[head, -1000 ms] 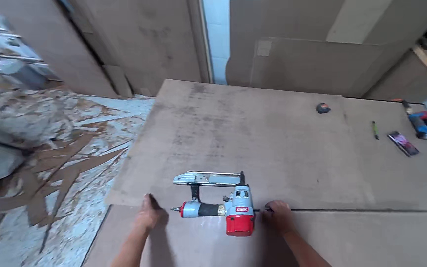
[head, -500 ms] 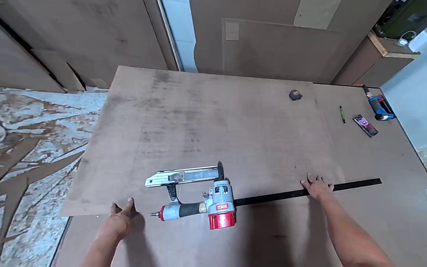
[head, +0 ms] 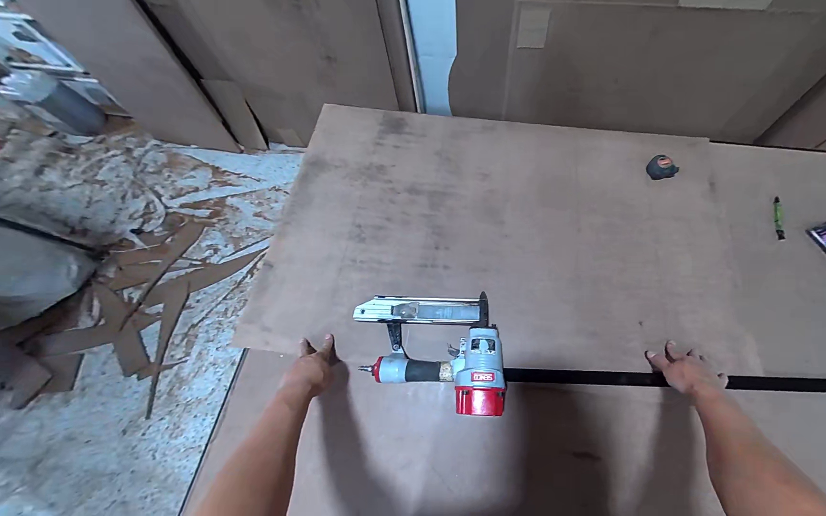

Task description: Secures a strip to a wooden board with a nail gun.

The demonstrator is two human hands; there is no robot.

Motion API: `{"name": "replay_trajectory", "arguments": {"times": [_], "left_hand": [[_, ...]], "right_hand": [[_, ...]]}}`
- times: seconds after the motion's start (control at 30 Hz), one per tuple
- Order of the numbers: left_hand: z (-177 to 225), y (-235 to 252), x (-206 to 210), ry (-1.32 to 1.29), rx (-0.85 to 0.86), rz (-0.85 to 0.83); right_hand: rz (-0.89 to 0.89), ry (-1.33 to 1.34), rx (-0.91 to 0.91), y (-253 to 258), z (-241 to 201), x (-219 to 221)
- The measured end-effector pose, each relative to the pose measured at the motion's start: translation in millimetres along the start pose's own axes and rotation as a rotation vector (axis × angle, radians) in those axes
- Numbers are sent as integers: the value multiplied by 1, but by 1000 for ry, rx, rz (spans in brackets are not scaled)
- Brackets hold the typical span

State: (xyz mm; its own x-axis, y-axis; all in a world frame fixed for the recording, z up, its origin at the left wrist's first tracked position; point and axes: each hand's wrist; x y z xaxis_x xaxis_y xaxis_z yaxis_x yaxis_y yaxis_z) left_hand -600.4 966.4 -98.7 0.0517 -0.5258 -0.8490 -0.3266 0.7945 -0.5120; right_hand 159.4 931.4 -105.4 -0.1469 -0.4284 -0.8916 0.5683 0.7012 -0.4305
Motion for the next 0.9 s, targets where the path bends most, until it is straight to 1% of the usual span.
{"name": "replay_trajectory", "arguments": {"times": [0.13, 0.23, 0.3, 0.37, 0.43, 0.47, 0.53, 0.6, 0.67, 0.77, 0.83, 0.9], "left_hand": [[0, -1, 0, -2, -22, -10], [2, 0, -4, 3, -16, -21], [1, 3, -17, 14, 34, -50], [9, 2, -34, 1, 88, 22], [38, -14, -53, -53, 120, 109], [59, -29, -60, -102, 148, 138], [99, -56, -63, -212, 277, 159], [132, -74, -54, -232, 430, 98], [159, -80, -44, -146, 510, 29], [182, -79, -28, 24, 541, 6], [186, -83, -21, 0, 613, 86], [181, -89, -11, -73, 723, 123]], "right_hand": [[21, 22, 9, 7, 1, 8], [5, 17, 16, 12, 0, 4], [-14, 25, -15, 12, -6, -3], [20, 36, -76, -1, -23, -14], [137, 139, -165, -27, -55, -17], [209, 196, -231, -43, -73, -9], [292, 273, -379, -81, -114, 8], [289, 269, -528, -122, -151, 25], [249, 216, -628, -150, -179, 42], [183, 123, -649, -166, -193, 55], [154, 97, -669, -165, -191, 52], [199, 170, -764, -165, -183, 56]]}}
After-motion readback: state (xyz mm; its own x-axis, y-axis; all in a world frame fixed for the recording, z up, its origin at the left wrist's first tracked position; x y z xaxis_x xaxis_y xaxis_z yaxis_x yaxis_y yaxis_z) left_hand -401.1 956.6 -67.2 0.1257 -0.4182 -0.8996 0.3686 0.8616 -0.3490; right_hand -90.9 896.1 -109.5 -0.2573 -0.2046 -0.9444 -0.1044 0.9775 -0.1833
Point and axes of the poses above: each hand's wrist, its own y-axis towards the middle knuckle, its own x-axis out of the palm, z = x × y, and after that the axes turned 12 degrees about z, right-handed
